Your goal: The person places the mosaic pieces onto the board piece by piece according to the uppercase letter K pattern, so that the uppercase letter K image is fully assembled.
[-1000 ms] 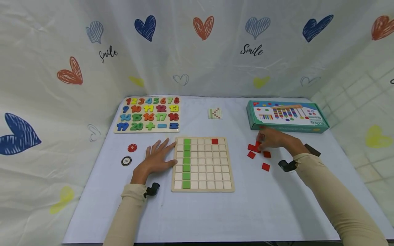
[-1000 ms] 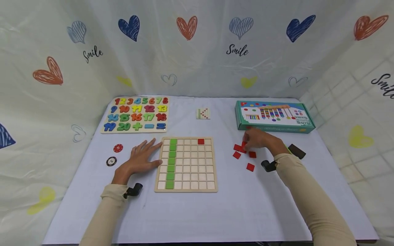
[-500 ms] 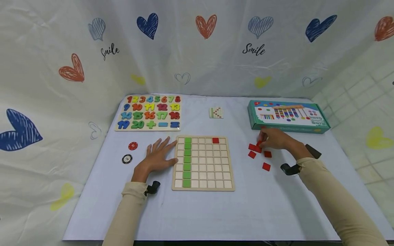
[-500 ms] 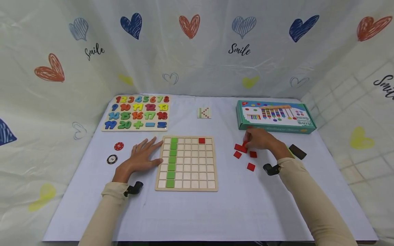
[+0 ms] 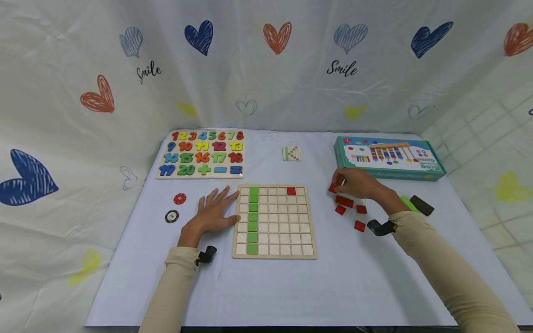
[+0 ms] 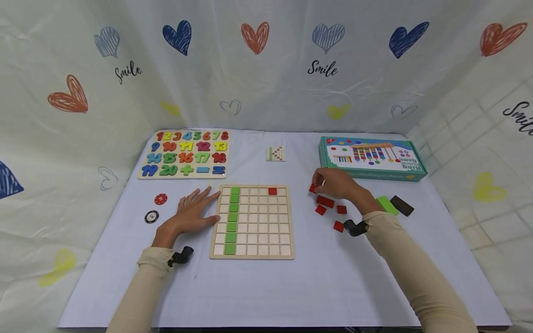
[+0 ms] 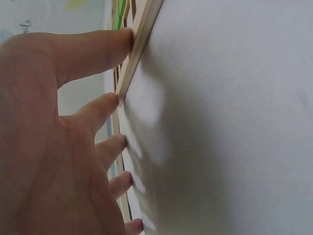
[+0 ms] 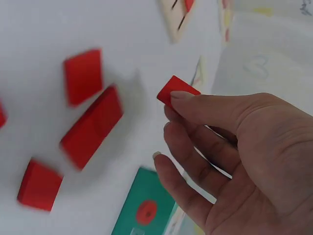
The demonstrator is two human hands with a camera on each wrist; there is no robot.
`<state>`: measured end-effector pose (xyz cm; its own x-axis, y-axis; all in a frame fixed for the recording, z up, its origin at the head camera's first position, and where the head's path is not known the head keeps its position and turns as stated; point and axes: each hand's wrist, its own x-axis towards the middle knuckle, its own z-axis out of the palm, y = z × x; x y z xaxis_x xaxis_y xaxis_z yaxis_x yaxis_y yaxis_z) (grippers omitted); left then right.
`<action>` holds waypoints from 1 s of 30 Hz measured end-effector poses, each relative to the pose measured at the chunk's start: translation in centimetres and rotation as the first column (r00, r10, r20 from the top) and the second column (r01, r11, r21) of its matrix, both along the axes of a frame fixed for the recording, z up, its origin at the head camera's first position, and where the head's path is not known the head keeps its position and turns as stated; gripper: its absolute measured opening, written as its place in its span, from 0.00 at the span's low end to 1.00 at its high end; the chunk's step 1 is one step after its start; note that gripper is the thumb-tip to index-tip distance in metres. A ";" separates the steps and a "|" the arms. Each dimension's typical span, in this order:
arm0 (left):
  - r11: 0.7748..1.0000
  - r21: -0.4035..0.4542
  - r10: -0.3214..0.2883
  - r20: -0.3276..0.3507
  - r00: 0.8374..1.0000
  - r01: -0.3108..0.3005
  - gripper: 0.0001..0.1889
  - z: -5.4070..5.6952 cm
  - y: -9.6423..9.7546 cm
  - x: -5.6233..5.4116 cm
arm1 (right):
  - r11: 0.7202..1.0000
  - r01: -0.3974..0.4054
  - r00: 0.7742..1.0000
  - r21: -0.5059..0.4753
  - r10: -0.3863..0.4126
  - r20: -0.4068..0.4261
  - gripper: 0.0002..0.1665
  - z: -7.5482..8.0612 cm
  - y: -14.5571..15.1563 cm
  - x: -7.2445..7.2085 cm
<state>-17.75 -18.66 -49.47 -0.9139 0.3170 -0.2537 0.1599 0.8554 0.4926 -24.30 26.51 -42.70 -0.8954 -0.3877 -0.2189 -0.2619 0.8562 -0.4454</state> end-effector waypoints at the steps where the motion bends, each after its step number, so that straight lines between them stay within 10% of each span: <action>1: 1.000 -0.001 -0.001 0.000 1.000 0.001 0.42 0.0 0.0 0.0 | 1.000 -0.001 1.000 -0.018 0.001 0.000 0.11 0.1 -0.7 0.0; 15: 1.000 -0.005 -0.012 -0.005 1.000 0.012 0.42 0.0 -0.1 0.0 | 0.949 -0.147 0.989 -0.280 0.140 -0.046 0.07 -1.6 -9.9 0.0; 30: 1.000 -0.011 -0.007 0.003 1.000 0.007 0.43 -0.5 0.0 -0.1 | 0.960 -0.175 0.983 -0.219 0.181 0.011 0.04 -3.7 -12.3 -0.6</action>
